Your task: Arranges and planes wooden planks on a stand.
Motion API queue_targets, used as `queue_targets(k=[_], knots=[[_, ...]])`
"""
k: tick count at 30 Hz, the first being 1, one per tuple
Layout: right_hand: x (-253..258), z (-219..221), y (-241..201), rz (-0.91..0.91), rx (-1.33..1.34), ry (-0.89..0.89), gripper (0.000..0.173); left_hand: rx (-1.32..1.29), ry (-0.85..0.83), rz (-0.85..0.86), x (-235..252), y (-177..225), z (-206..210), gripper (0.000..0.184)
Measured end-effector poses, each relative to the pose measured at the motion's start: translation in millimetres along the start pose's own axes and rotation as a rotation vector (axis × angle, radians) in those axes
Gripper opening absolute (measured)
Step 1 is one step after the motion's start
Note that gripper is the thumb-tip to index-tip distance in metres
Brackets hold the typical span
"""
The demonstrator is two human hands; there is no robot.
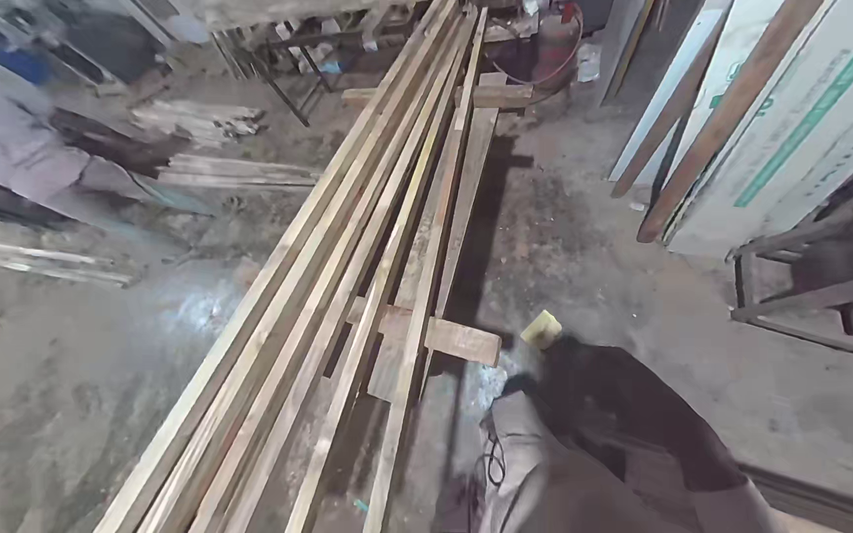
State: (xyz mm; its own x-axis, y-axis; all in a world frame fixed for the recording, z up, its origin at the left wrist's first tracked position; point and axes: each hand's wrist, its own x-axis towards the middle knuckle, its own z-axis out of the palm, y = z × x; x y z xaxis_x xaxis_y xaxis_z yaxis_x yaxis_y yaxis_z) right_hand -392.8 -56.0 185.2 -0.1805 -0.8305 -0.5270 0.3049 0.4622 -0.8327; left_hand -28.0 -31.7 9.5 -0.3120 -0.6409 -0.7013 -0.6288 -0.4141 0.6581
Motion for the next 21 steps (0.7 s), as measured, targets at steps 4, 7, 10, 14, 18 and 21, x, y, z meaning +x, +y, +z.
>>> queue_targets(k=[4, 7, 10, 14, 18, 21], knots=[[72.5, -32.5, -22.3, 0.021, -0.022, -0.075, 0.034, 0.317, 0.267, 0.365, 97.8, 159.1, -15.0, 0.035], [125.7, -58.7, -41.3, -0.005, 0.001, -0.127, 0.032, 0.412, 0.470, 0.528, 157.0, 250.2, -28.8, 0.033], [165.5, -76.3, -84.3, 0.065, -0.110, -0.024, 0.028, 0.477, 0.606, 0.586, 228.2, 319.8, -57.2, 0.044], [241.6, -138.6, -97.7, 0.123, -0.126, 0.007, 0.033, 0.521, 0.782, 0.523, 347.4, 399.5, -110.1, 0.057], [268.5, -142.1, -161.1, 0.210, -0.145, 0.127, 0.027, 0.632, 0.825, 0.362, 450.6, 456.3, -135.1, 0.082], [285.6, -129.6, -224.9, 0.347, -0.296, 0.245, 0.035, 0.712, 0.820, 0.294, 484.3, 483.5, -126.9, 0.067]])
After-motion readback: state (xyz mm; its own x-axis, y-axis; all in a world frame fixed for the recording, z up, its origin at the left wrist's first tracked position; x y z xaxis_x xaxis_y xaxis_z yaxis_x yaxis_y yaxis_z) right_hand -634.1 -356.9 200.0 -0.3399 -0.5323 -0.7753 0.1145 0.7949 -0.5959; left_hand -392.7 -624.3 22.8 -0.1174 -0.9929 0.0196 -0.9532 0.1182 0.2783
